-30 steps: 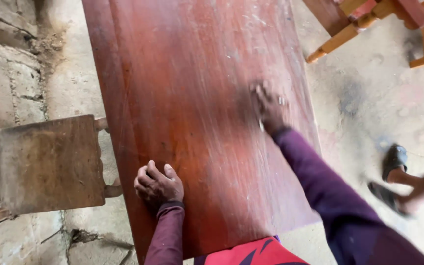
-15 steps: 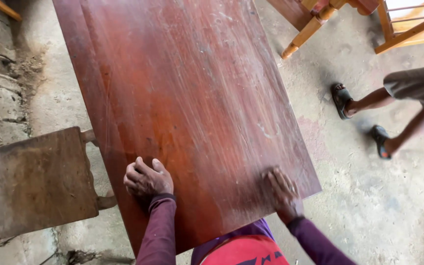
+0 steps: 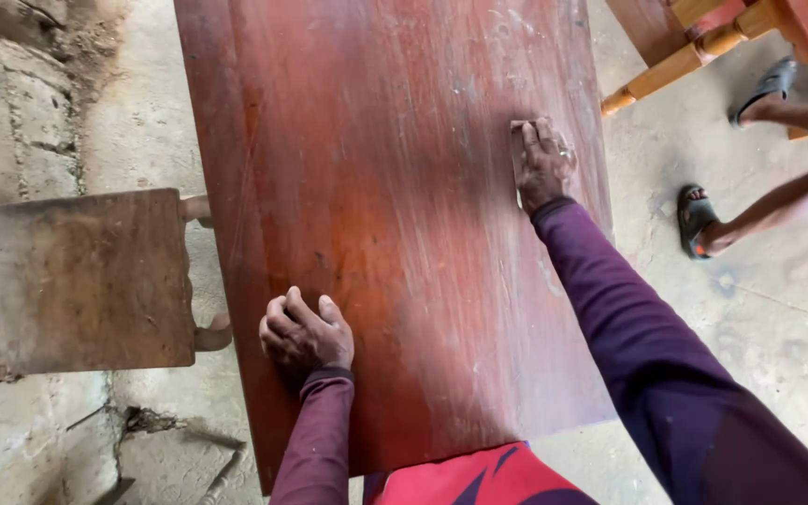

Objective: Sanding the surface of a wooden table to prepare it for finishing.

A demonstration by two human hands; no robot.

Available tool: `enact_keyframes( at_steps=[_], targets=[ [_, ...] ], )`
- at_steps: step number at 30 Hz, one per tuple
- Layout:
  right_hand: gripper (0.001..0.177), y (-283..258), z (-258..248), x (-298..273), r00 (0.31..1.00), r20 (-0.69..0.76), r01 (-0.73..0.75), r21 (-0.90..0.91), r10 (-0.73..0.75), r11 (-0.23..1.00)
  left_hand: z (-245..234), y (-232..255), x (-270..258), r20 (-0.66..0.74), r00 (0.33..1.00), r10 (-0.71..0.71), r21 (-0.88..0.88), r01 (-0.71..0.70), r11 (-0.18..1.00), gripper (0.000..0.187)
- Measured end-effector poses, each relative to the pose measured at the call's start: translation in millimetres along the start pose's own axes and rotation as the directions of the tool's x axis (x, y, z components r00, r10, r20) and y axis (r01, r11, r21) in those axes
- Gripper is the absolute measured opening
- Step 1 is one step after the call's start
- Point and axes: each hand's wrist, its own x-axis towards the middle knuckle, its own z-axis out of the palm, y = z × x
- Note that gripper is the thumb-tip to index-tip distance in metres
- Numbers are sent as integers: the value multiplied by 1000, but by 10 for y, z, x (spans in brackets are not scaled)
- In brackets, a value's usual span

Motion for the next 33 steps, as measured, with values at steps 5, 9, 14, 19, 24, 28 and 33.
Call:
enact_keyframes(
  at_steps=[5, 9, 14, 19, 24, 28, 33],
  targets=[
    [49, -285, -533, -1329, 996, 45, -76, -37, 77, 996, -8, -20, -14, -4, 1000, 16, 7, -16, 1000, 41],
    [58, -755, -1626, -3266, 986, 153, -74, 14, 71, 997, 17, -37, -68, -45, 998, 39, -8, -40, 999, 42],
    [50, -867, -1751, -4362, 947, 173, -263, -77, 272, 962, -21, -55, -100, -24, 998, 59, -29, -59, 998, 42],
    [54, -526, -1450, -3269, 955, 220, -175, -112, 197, 978, 4, -59, -80, -45, 997, 71, -30, -72, 997, 41],
    [52, -86, -930, -1710, 988, 147, -38, -5, 38, 999, -13, -6, -37, 8, 999, 32, 31, -33, 999, 43],
    [51, 103, -534, -560, 992, 118, -37, -9, 38, 999, 24, 0, 21, 12, 1000, -14, 40, 14, 999, 43],
    [45, 345, 1, -15, 999, -18, -45, 139, 48, 989, -46, -18, -25, 30, 999, -20, 7, 20, 1000, 41]
  ],
)
